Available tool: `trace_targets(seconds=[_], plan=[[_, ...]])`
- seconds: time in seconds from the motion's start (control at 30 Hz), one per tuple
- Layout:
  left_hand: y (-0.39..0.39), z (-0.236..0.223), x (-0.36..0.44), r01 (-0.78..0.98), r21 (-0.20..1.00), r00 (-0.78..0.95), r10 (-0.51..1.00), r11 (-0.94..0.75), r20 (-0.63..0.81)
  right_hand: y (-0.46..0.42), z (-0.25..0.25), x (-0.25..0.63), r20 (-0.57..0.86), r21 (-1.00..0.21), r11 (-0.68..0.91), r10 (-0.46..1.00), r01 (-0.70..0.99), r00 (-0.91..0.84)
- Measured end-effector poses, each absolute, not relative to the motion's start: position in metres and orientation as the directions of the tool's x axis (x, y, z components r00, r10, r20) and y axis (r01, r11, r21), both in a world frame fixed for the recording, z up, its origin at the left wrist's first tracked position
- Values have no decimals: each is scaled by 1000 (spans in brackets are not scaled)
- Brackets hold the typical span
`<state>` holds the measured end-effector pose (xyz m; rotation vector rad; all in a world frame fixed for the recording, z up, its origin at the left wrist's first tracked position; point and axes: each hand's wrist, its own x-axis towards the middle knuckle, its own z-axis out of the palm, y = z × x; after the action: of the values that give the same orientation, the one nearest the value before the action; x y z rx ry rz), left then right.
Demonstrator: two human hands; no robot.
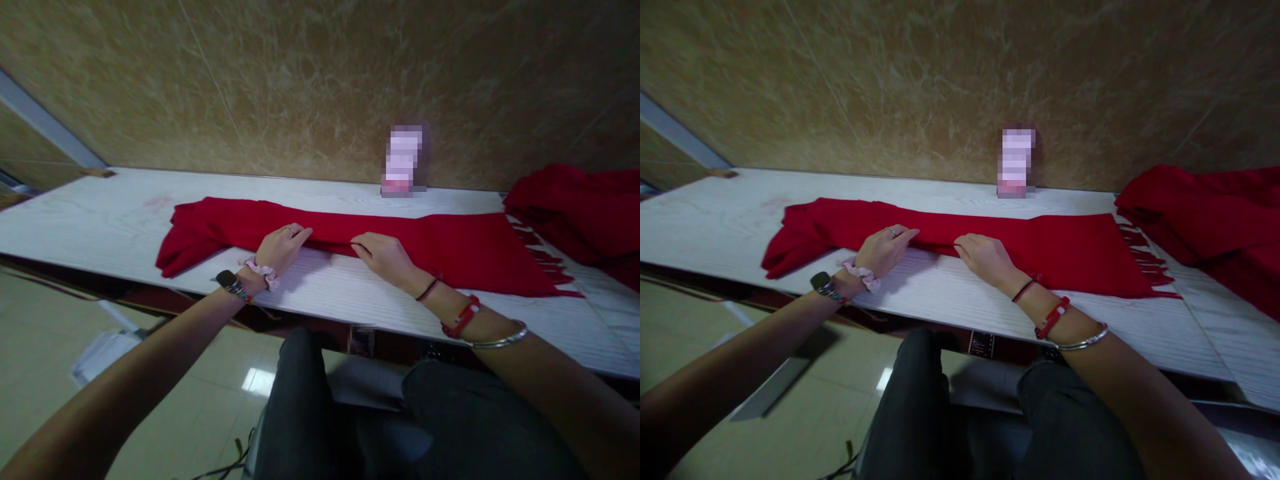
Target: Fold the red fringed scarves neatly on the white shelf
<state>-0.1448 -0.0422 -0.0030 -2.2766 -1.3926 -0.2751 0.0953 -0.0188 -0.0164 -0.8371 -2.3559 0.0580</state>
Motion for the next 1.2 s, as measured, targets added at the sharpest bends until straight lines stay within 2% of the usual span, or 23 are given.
trace_targets(seconds=[0.17, 0.27, 0.43, 0.6, 0.93, 1.0, 1.13, 1.2], plan=[[-42, 6, -156, 817, -230, 572, 794, -528, 208, -16, -18, 95, 546, -299, 770, 622, 563, -561], [-46, 9, -159, 787, -224, 610, 779, -575, 145, -16, -18, 94, 529, -296, 777, 617, 555, -583], [-54, 12, -161, 790, -242, 602, 788, -564, 131, -19, -17, 95, 470, -225, 815, 571, 534, -673], [-57, 15, -164, 743, -274, 642, 766, -611, 30, -19, -16, 98, 437, -135, 850, 512, 509, -740], [-57, 1, -166, 782, -422, 568, 804, -458, 179, -21, -17, 98, 419, -48, 906, 400, 420, -815], [-54, -2, -169, 794, -390, 562, 807, -465, 182, -21, -17, 98, 426, -37, 905, 397, 423, -813], [-51, -2, -179, 789, -228, 607, 781, -570, 148, -23, -16, 97, 428, -31, 902, 401, 430, -810], [-52, 0, -183, 789, -198, 609, 783, -582, 125, -23, -15, 97, 425, -29, 901, 402, 432, -811]])
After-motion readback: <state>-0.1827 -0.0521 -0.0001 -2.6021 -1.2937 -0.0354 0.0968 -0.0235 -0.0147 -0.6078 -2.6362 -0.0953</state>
